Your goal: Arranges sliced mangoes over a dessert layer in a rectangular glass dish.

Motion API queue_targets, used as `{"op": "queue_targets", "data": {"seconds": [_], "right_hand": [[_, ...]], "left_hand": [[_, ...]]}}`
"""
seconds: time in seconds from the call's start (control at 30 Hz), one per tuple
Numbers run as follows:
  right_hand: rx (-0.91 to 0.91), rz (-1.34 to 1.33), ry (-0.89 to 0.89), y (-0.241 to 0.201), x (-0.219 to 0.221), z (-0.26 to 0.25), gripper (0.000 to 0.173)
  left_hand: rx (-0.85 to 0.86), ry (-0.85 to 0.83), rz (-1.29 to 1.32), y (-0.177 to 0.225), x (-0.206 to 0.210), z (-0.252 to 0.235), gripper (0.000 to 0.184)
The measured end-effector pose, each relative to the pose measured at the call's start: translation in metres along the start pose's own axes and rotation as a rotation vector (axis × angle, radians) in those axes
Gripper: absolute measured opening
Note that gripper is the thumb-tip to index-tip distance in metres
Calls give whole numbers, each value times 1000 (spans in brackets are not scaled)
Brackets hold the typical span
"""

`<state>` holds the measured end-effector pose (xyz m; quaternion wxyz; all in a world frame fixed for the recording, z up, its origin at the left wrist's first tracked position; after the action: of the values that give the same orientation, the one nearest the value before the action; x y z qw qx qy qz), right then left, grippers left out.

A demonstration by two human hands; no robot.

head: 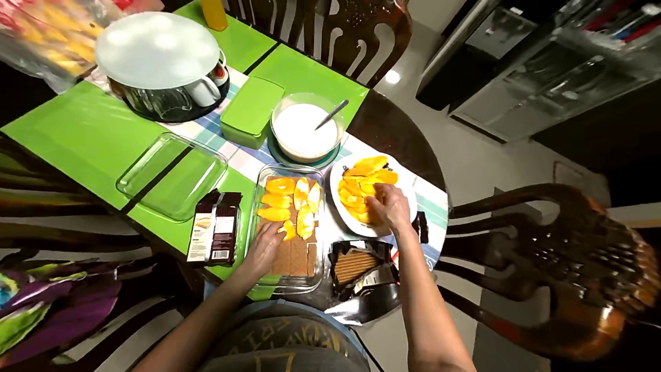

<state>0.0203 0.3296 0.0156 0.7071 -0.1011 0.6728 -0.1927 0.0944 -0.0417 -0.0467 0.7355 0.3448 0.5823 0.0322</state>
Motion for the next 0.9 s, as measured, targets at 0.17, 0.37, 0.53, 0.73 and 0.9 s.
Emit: {"op": "queue_targets", "data": {"seconds": [0.17,0.37,0.53,0.73,0.9], "right_hand": [[-198,246,0,-10,-2,-15,31],[-342,242,-35,-4,-6,-21,33],[-376,287,-75,0,-12,-30,33],[-224,181,-71,12,-4,-37,33],[4,-401,-88,-8,-17,-14,34]], "left_hand": [[6,0,-24,-1,-1,2,26],[-11,-25,-47,4,-3,2,28],[21,8,-42,5,-9,4,27],[48,98,-18,6,-19,5,24],[-74,45,325,13,-39,1,24]]}}
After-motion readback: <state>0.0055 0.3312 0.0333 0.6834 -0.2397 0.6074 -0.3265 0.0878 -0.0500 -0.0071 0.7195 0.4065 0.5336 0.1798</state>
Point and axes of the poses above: each hand's wrist, its own z-axis away from the middle knuckle, its own x-axis out of the palm, y = z × x, the point moved 2 cm from there along -z, towards the middle knuckle, and after that the axes turned 1 degree about -y, right-handed, at the moved point
